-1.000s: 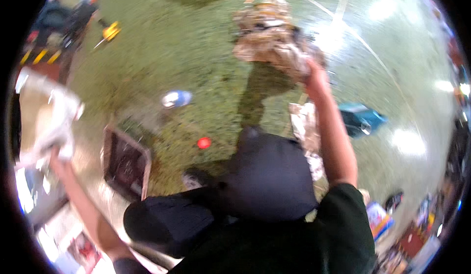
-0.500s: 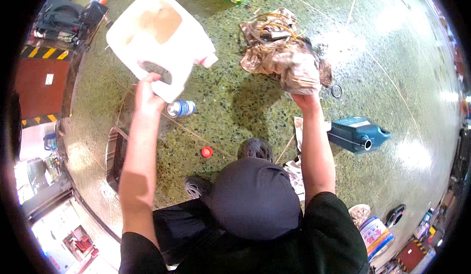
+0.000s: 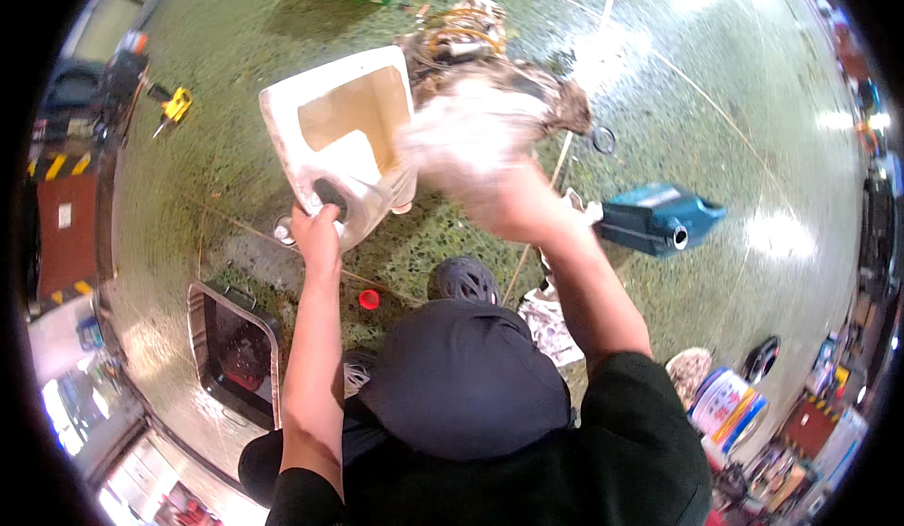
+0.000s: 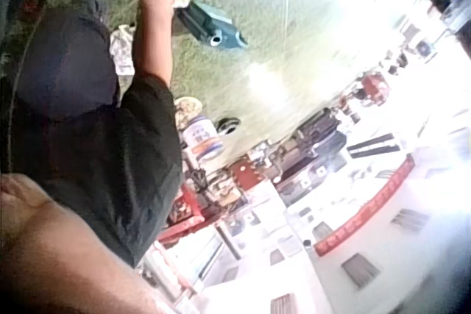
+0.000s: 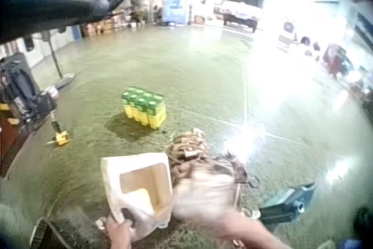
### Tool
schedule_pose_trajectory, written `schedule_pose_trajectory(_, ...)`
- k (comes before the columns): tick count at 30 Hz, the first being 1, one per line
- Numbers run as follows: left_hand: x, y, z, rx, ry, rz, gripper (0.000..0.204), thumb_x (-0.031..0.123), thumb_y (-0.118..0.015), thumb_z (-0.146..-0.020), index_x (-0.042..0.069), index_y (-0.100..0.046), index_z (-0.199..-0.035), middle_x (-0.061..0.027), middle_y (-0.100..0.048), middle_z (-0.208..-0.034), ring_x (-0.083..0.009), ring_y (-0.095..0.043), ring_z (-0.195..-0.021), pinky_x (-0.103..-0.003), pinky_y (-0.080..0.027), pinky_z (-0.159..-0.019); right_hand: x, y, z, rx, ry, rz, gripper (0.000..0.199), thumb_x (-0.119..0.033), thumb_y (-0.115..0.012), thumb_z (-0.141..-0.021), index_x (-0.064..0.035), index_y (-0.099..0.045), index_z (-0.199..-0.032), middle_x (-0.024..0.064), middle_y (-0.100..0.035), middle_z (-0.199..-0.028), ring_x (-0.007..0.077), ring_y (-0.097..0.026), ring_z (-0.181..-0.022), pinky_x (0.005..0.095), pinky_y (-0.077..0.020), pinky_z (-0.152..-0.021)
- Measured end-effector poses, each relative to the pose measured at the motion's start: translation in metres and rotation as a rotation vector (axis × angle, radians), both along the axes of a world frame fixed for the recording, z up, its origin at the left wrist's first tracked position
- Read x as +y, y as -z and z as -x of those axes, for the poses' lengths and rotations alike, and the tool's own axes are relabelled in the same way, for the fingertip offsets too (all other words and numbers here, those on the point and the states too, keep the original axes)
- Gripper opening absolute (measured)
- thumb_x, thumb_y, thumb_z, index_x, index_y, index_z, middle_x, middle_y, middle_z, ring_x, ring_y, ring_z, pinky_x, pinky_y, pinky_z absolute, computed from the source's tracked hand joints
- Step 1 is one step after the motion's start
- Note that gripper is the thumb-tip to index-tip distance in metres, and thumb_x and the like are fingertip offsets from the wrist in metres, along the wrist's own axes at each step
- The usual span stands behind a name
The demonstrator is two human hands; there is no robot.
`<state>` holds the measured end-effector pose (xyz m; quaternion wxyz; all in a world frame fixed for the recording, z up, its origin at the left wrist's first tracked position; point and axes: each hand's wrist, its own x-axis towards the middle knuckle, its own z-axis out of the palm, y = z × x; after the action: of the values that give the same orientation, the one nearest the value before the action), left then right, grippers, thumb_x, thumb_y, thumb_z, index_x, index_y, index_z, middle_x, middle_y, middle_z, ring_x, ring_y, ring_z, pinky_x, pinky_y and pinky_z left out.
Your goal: The person retrieves a white plastic container from a cluttered shelf and carries it to the center of the garage. They squat down and use a spray can to apply a cleaning agent inside the container, followed by wiping the interior with a cloth. The person then stands up and sprays the exterior of the container before walking back towards the shelf.
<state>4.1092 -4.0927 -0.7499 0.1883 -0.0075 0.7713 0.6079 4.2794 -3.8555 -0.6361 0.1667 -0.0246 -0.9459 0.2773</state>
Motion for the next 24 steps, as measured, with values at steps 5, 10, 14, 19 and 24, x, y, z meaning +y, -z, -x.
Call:
schedule_pose_trajectory(5, 0.006, -0.012, -0.019, -0.152, 0.146, -0.129, 0.055, -0.010, -0.056, -0.072, -0.005, -0.054, -0.127, -0.0090, -0.062, -0.112, -0.0188, -0.062, -0.095, -0.030, -0.049, -0.083, -0.035, 0.054, 0.100, -0.093, -0.076, 0.289, 0.015, -0.012, -0.060, -0.077, -0.0003, -0.069, -0.075, 0.0226, -0.067, -0.074, 0.0425, -0.065, -0.073, 0.0510, -0.0511, -0.069)
schedule_pose_trajectory(10, -0.003, 0.000, -0.021, -0.257, 0.100, -0.175, 0.050, -0.010, -0.055, -0.069, -0.005, -0.055, -0.118, -0.0068, -0.060, -0.094, -0.0183, -0.061, -0.076, -0.030, -0.052, -0.065, -0.039, 0.084, 0.158, -0.008, 0.028, 0.505, 0.018, -0.012, -0.061, -0.082, -0.0009, -0.071, -0.091, 0.0250, -0.069, -0.095, 0.0412, -0.066, -0.089, 0.0456, -0.0514, -0.079)
schedule_pose_trajectory(14, -0.009, 0.003, -0.031, -0.145, 0.197, -0.088, 0.043, -0.010, -0.056, -0.070, -0.003, -0.055, -0.112, -0.0056, -0.057, -0.088, -0.0175, -0.059, -0.072, -0.031, -0.052, -0.060, -0.033, 0.084, 0.175, -0.293, -0.179, 0.357, 0.024, -0.017, -0.064, -0.082, -0.0013, -0.072, -0.099, 0.0219, -0.071, -0.098, 0.0383, -0.068, -0.089, 0.0434, -0.0515, -0.080)
schedule_pose_trajectory(19, 0.001, -0.015, -0.029, -0.213, 0.146, -0.244, 0.034, -0.009, -0.056, -0.072, 0.000, -0.054, -0.104, -0.0048, -0.054, -0.086, -0.0153, -0.057, -0.072, -0.028, -0.049, -0.058, -0.038, 0.107, 0.173, -0.271, -0.388, 0.583, 0.033, -0.019, -0.069, -0.083, -0.0032, -0.069, -0.112, 0.0177, -0.072, -0.108, 0.0315, -0.068, -0.098, 0.0412, -0.0506, -0.085)
schedule_pose_trajectory(24, -0.010, -0.034, -0.002, -0.072, 0.336, -0.049, 0.042, -0.009, -0.057, -0.068, 0.000, -0.058, -0.109, -0.0028, -0.059, -0.093, -0.0134, -0.058, -0.081, -0.027, -0.049, -0.073, -0.029, 0.125, 0.138, -0.543, -0.624, 0.076, 0.049, -0.023, -0.062, -0.092, -0.0114, -0.056, -0.140, 0.0117, -0.053, -0.145, 0.0222, -0.040, -0.140, 0.0380, -0.0248, -0.117)
